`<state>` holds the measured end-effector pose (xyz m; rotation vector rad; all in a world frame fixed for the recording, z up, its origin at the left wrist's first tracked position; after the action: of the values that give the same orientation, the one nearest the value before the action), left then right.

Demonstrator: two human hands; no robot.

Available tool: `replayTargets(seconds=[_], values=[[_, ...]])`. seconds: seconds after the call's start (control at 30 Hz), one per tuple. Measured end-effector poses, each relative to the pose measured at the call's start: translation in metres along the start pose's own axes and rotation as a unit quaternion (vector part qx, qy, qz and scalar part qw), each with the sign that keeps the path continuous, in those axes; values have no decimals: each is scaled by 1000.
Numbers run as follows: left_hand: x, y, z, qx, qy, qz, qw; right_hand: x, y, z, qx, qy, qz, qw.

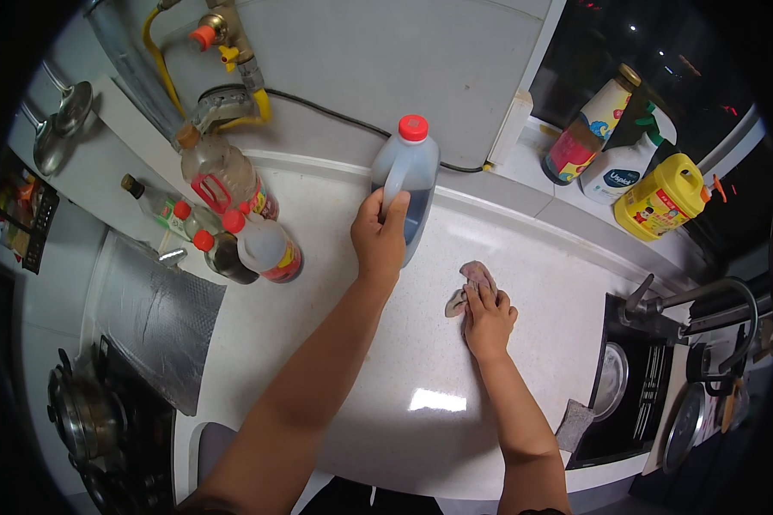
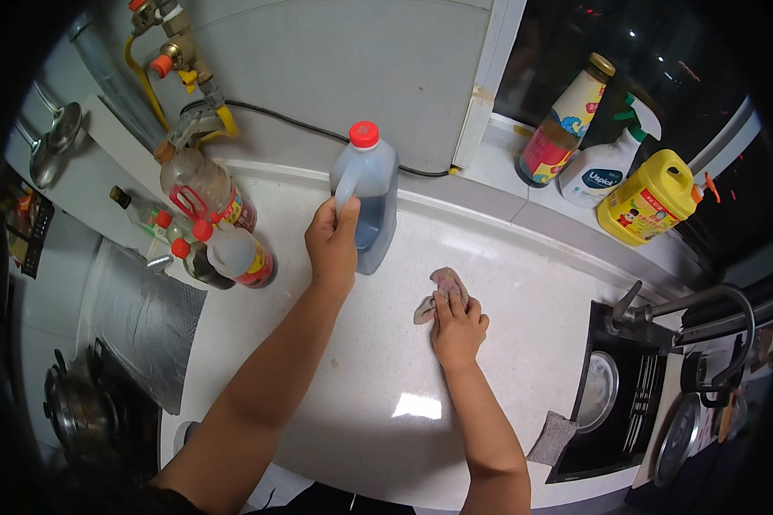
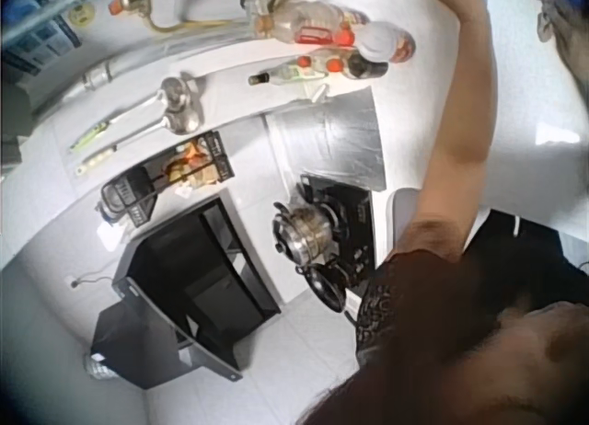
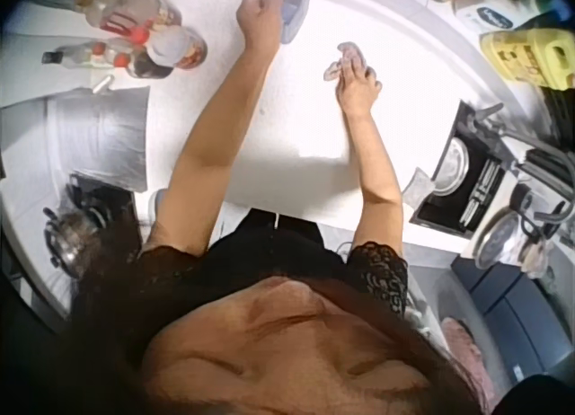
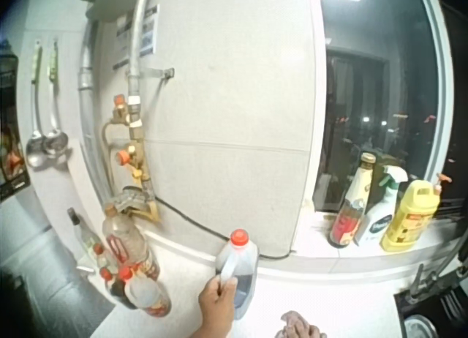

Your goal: The person cleans a kitchen countertop and backsplash using a cloth. They move several bottles and containers aside to wipe the surface, then rinse the cloth in the sink and continue wiping the counter and wall area.

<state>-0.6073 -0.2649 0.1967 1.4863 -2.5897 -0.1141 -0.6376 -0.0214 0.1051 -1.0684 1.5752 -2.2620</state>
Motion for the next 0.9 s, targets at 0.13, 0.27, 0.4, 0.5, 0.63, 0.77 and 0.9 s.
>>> replayTargets(seconds=[0.13,0.27,0.4,0.5,0.63,0.77,0.9], values=[[2,-21,3,6,72,13,997,-16,7,57,26,-79,22,996],[-47,-100,-22,160,159,-22,974,-23,1,128,149,-152,12,977],[-70,-209,16,220,51,-190,955,13,28,156,196,-137,31,970],[-52,-231,27,267,31,-204,941,7,33,187,174,-188,62,965],[-21,-227,46,225,55,-215,949,-54,-13,204,227,-265,78,934],[0,-218,46,230,130,-246,933,-92,-35,186,189,-205,51,959],[18,-212,47,332,143,-245,900,-93,-37,184,145,-144,46,978]])
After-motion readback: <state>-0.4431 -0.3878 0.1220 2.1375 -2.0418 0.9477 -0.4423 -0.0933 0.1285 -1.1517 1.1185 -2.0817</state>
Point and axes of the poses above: each hand's wrist, its own x-axis towards the middle knuckle, its own y-axis out of the palm, z = x × y, the point moved 8 cm from there along x, towards the middle knuckle, and after that the axes turned 5 degrees about -z, right-handed, at the moved point
